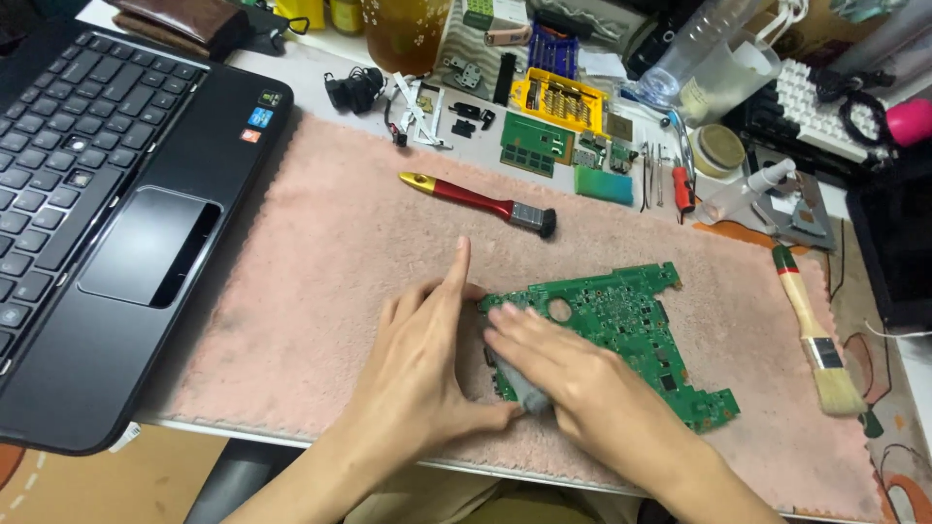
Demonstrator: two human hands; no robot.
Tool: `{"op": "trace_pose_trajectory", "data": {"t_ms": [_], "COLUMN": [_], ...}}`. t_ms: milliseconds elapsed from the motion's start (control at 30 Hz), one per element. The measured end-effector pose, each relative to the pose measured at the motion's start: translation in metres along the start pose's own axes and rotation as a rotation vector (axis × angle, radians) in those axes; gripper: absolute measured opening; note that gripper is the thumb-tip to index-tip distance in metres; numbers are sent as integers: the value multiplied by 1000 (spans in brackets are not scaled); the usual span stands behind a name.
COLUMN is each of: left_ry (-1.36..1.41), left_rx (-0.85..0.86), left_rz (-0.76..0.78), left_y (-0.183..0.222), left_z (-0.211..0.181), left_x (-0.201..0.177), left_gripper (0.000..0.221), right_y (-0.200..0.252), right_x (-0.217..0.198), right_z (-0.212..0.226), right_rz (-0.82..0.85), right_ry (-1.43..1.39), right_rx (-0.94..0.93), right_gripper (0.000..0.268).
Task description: Scrubbing the surface of a laptop motherboard with an abrasive pad to clean or prepare it.
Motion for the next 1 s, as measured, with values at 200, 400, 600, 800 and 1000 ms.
{"op": "trace_pose_trajectory", "data": {"t_ms": [200, 400, 600, 800, 1000], "left_ry": [-26, 20, -29, 30, 11], "left_rx": [47, 113, 145, 145, 96], "left_rz": [9, 81, 143, 169, 190], "left_y": [-4, -27, -29, -32, -29], "left_z": [3, 8, 31, 24, 25], "left_x": [-1, -17, -12, -19, -20], "left_gripper": [178, 167, 172, 164, 170], "right_y": [27, -5, 10, 31, 30], "right_x": [-26, -22, 30, 35, -1], "right_z": [-7, 5, 7, -9, -26], "right_rz": [150, -259, -154, -34, 188], "right_ry": [-234, -54, -23, -89, -298], "right_rx": [12, 25, -32, -27, 21], "right_gripper": [122, 101, 110, 110, 124]}}
Point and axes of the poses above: each hand's wrist, its own y-axis away from the middle knuckle, its own x-axis out of the palm, z = x × y, the point moved 5 cm from there along -y, towards the middle knuckle, and after that the axes turned 14 degrees about x, right-handed, at the moved point
